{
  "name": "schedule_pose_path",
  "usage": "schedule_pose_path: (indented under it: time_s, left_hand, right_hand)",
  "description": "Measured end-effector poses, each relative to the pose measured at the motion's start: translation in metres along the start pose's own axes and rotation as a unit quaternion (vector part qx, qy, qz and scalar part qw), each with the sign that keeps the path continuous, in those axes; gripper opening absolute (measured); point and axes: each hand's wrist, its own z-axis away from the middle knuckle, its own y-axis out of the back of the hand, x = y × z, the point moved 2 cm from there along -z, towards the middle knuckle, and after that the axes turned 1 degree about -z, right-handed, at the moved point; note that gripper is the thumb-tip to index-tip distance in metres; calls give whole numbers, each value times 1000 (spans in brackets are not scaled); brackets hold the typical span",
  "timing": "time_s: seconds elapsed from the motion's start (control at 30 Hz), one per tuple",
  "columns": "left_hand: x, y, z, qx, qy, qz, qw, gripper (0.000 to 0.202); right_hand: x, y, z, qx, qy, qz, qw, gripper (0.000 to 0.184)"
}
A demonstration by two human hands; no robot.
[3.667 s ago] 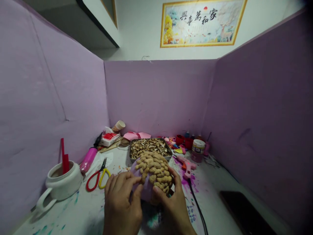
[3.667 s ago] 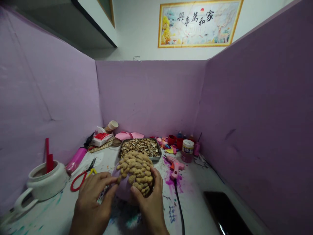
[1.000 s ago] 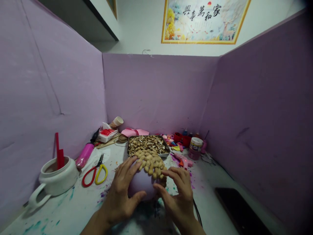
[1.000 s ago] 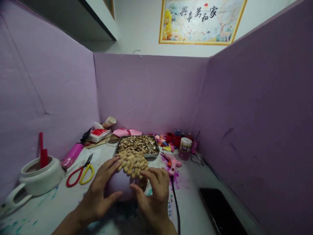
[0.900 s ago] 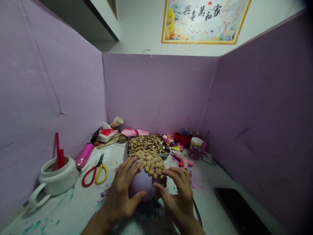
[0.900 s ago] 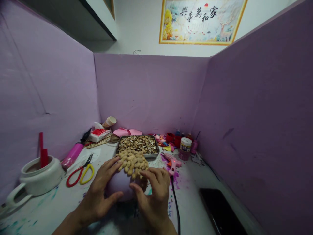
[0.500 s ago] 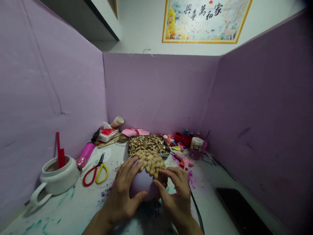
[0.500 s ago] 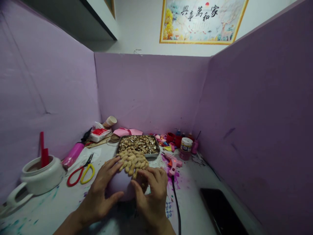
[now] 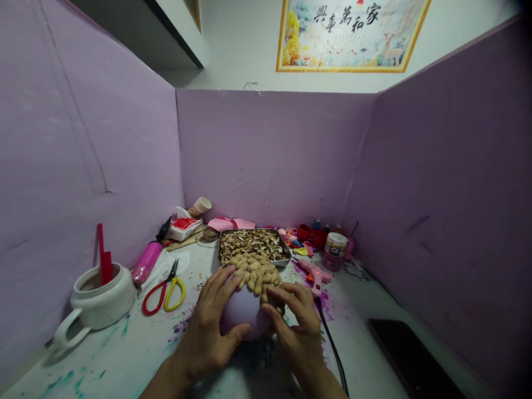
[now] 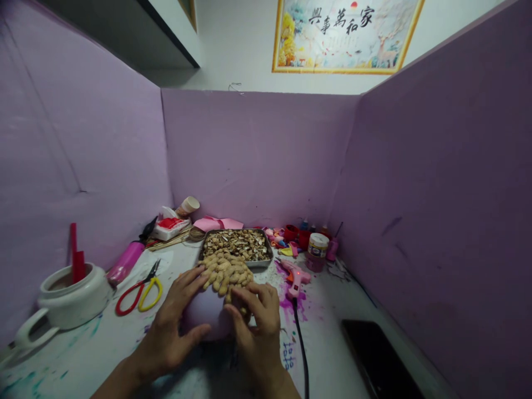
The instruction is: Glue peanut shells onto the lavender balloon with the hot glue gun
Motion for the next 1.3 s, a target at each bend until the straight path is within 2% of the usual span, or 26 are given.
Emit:
schedule_pose_path:
  time_s: [0.17, 0.3, 0.4, 0.47, 0.57, 0.63, 0.7, 0.77, 0.83, 0.93, 1.0, 1.07, 1.17, 1.3]
  left_hand:
    - [-4, -1, 1, 13, 2, 17, 1000, 69]
    - [-10, 2, 3, 17, 23, 37, 999, 66]
    - [-16, 7, 2, 22, 54, 76, 995, 61]
    - [-19, 10, 2, 23, 65, 115, 991, 57]
    - [-22, 13, 1, 24, 72, 165, 983, 55]
    - [-24, 13, 1, 17, 74, 188, 979, 55]
    - [-24, 13, 1, 22, 76, 194, 978, 55]
    - [-21, 15, 2, 59, 76, 162, 982, 50]
    - [-14, 19, 1, 128, 59, 93, 986, 40]
    - [6, 26, -1, 208, -24, -15, 978, 29]
    - [20, 29, -3, 206, -68, -72, 974, 28]
    - [30, 30, -5, 191, -79, -118, 971, 26]
    - [39, 30, -7, 184, -71, -162, 967, 21]
    - [43, 28, -9, 171, -47, -169, 970, 14]
  right_hand:
    - [1, -1, 3, -12, -30, -20, 999, 28]
    - [0, 4, 3, -19, -46, -29, 998, 43]
    - [9, 4, 3, -13, -120, -41, 992, 50]
    - [20, -1, 4, -35, -207, -76, 975, 65]
    - [32, -14, 9, -78, -325, -193, 923, 92]
    - [33, -20, 12, -73, -354, -273, 891, 97]
    - [30, -23, 13, -52, -353, -317, 879, 92]
    - [24, -23, 12, -40, -350, -326, 877, 87]
    - [17, -21, 10, -46, -350, -325, 877, 84]
    - [9, -19, 6, -58, -348, -321, 879, 83]
    - [7, -19, 5, -58, -349, -315, 881, 84]
    - [6, -19, 5, -57, -350, -301, 885, 84]
    - [8, -18, 6, -45, -352, -269, 895, 84]
    - [8, -15, 7, -28, -353, -252, 901, 84]
